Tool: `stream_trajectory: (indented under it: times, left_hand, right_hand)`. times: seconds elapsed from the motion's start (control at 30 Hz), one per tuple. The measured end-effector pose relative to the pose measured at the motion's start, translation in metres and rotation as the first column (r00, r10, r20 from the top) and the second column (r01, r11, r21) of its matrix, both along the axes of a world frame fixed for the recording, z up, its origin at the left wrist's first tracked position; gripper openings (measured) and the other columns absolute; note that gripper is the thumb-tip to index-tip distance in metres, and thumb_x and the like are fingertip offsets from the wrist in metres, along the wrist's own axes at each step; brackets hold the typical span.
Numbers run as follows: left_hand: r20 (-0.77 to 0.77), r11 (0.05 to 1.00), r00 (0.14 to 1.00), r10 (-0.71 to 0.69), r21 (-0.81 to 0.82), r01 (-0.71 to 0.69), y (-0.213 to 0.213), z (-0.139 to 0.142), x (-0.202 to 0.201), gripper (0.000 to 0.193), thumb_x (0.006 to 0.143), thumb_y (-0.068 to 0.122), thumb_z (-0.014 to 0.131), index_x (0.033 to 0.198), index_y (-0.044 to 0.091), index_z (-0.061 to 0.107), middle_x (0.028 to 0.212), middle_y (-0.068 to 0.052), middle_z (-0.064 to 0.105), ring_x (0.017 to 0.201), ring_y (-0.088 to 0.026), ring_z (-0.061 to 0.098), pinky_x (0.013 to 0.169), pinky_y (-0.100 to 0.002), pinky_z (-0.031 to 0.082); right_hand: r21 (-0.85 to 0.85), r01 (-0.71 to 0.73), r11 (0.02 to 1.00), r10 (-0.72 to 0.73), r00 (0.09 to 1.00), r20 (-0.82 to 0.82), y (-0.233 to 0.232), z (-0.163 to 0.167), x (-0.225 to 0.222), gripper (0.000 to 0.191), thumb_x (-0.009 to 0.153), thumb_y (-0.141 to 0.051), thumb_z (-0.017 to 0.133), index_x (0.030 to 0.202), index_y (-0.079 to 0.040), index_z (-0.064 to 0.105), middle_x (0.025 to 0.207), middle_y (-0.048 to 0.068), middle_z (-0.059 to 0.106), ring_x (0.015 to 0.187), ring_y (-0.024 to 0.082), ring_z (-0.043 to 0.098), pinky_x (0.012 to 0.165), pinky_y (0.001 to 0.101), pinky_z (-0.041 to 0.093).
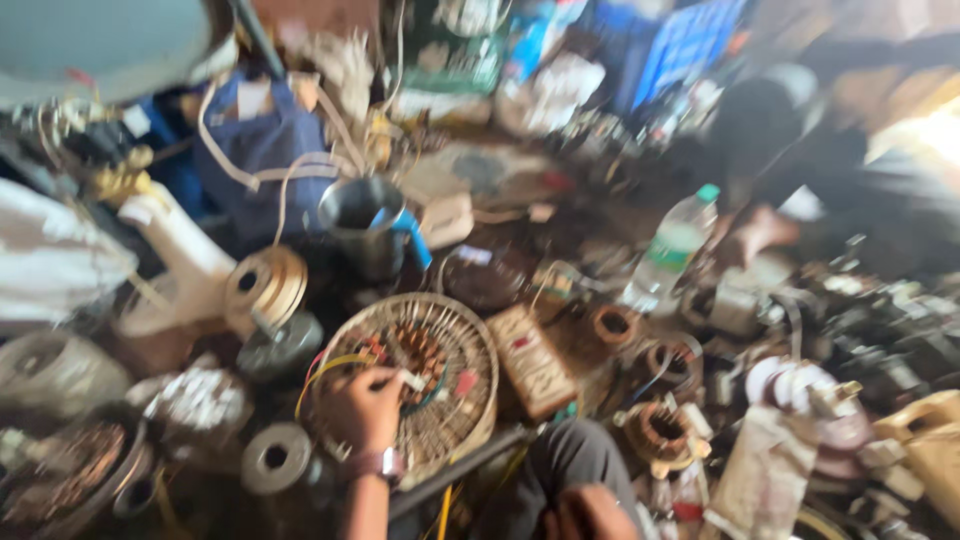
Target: The person sits on the floor of a cluttered electromechanical repair workshop and works on a ceiling fan motor stator, routing and pressing insulated wires into the coil slots by hand. They then use pliers to cut and prepare wire leads and connect the wires on the stator.
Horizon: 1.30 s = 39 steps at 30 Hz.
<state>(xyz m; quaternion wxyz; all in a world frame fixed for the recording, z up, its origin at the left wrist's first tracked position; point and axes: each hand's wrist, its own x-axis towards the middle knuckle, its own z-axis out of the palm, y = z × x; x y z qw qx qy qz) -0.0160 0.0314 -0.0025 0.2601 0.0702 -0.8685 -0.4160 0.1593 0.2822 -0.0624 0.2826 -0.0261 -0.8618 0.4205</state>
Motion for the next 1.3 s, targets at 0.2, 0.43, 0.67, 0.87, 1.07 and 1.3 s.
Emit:
stream_trajectory:
  times: [0.2, 0.43, 0.67, 0.87, 1.07, 1.3]
  left_hand:
    - [-0.049, 1.0, 0.999, -0.014, 0.01, 0.014, 0.018, 0.033, 0.022, 0.007, 0.074, 0.02, 0.08, 0.074, 0.013, 0.081, 0.076, -0.016, 0.073, 0.078, -0.035, 0.068, 0.076, -0.046, 0.052]
    - [-0.034, 0.956, 0.995, 0.092, -0.278, -0.097, 0.014, 0.055, 0.078, 0.018, 0.075, 0.026, 0.076, 0.09, 0.016, 0.076, 0.109, -0.012, 0.06, 0.107, -0.039, 0.055, 0.089, -0.057, 0.046]
    - [0.021, 0.95, 0.998, -0.052, -0.306, 0.056, 0.005, 0.049, 0.08, 0.027, 0.084, 0.022, 0.07, 0.111, 0.017, 0.072, 0.116, -0.011, 0.056, 0.109, -0.038, 0.052, 0.08, -0.055, 0.048]
    - [0.065, 0.951, 0.997, -0.047, -0.303, 0.064, 0.007, 0.036, 0.065, 0.033, 0.083, 0.022, 0.068, 0.116, 0.022, 0.073, 0.118, -0.008, 0.056, 0.11, -0.037, 0.052, 0.084, -0.054, 0.048]
    - [0.033, 0.958, 0.995, -0.092, -0.269, 0.097, 0.004, 0.015, 0.055, 0.037, 0.086, 0.017, 0.066, 0.121, 0.021, 0.074, 0.12, -0.008, 0.057, 0.109, -0.037, 0.052, 0.087, -0.052, 0.048]
    - [0.018, 0.956, 0.995, -0.094, -0.278, 0.095, 0.003, 0.009, 0.051, 0.037, 0.085, 0.016, 0.066, 0.12, 0.021, 0.076, 0.118, -0.007, 0.058, 0.109, -0.037, 0.053, 0.089, -0.052, 0.047]
  right_hand:
    - [-0.013, 0.051, 0.999, -0.05, 0.998, 0.029, -0.015, 0.039, 0.018, 0.015, 0.082, -0.014, 0.074, 0.095, -0.007, 0.071, 0.086, 0.012, 0.07, 0.079, 0.028, 0.072, 0.072, 0.0357, 0.057]
    - [0.137, 0.041, 0.99, -0.043, 0.999, 0.007, -0.031, 0.056, 0.054, 0.016, 0.083, -0.013, 0.071, 0.098, -0.008, 0.069, 0.093, 0.012, 0.07, 0.086, 0.033, 0.071, 0.072, 0.038, 0.055]
    - [0.183, 0.083, 0.98, -0.098, 0.992, 0.077, -0.024, 0.04, 0.062, 0.014, 0.086, -0.016, 0.069, 0.098, -0.008, 0.069, 0.095, 0.013, 0.07, 0.088, 0.037, 0.068, 0.072, 0.04, 0.054]
    - [0.237, 0.043, 0.971, -0.089, 0.978, 0.19, -0.016, 0.022, 0.049, 0.014, 0.085, -0.02, 0.069, 0.097, -0.013, 0.071, 0.095, 0.01, 0.072, 0.087, 0.035, 0.07, 0.072, 0.0416, 0.054]
    - [0.222, 0.05, 0.974, -0.09, 0.981, 0.175, -0.008, 0.001, 0.046, 0.015, 0.086, -0.019, 0.068, 0.099, -0.012, 0.07, 0.097, 0.009, 0.072, 0.089, 0.034, 0.069, 0.073, 0.0414, 0.054]
    - [0.209, 0.035, 0.977, -0.072, 0.982, 0.174, 0.001, -0.015, 0.04, 0.014, 0.086, -0.02, 0.067, 0.098, -0.014, 0.071, 0.096, 0.007, 0.073, 0.09, 0.032, 0.071, 0.074, 0.0392, 0.055]
